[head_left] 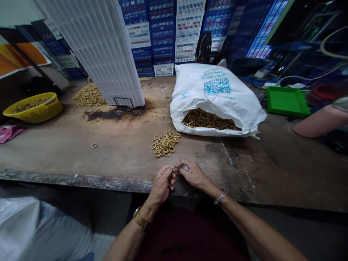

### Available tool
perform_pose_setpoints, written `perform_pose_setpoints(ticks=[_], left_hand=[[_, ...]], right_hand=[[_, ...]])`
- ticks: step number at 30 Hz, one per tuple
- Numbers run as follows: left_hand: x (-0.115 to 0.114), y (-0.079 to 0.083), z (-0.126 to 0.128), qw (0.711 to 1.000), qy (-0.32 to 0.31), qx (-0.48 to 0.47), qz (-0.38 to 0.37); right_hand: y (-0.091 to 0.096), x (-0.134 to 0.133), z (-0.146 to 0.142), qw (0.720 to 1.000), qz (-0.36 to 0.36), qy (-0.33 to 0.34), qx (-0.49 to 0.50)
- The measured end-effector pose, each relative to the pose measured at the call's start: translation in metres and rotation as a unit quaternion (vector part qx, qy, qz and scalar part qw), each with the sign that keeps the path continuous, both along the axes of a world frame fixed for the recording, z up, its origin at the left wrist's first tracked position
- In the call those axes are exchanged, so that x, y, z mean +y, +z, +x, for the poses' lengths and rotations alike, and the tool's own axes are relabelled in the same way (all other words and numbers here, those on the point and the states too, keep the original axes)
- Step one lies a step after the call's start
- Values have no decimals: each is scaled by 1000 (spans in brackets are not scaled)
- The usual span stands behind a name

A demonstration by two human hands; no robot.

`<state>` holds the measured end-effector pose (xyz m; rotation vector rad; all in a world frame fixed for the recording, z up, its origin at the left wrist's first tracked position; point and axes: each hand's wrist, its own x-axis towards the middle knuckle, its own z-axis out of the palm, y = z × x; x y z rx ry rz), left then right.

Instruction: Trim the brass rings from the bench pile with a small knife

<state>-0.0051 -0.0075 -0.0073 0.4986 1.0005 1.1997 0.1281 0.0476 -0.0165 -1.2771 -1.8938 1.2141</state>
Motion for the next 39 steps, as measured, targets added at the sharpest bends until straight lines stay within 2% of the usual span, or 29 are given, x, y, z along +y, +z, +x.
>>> perform_pose_setpoints(ticks=[3,6,10,13,17,19,22,26,29,31,35,39], left_hand=[[0,-1,2,1000,6,16,10],[-1,-8,2,998,11,52,26],[-3,-16,-1,993,6,108,52],[-7,-8,-1,994,-13,96,52],[-9,12,3,998,-43,-13,45],[-8,15,4,997,-32,-70,26],[-7,7,1,995,2,-105,-2],[-7,-4,-7,992,24,-121,-26],[-7,-3,-11,987,18,-157,-34],[-6,-1,-13,983,8,-179,-33],[-4,0,-13,977,-1,-207,-50],[2,0,-9,981,21,-184,-58]], right_hand=[[2,-6,3,992,69,91,-53],[6,-10,2,986,91,110,-84],[10,-8,3,979,84,137,-127],[10,1,5,967,85,131,-202],[6,20,2,951,123,67,-276],[3,31,-4,953,141,37,-265],[1,44,-17,959,160,7,-233],[0,54,-32,950,173,20,-261],[-1,56,-34,938,165,24,-305],[-2,55,-31,938,166,30,-301],[-5,52,-15,958,184,52,-216],[-8,51,4,983,146,-2,-111]])
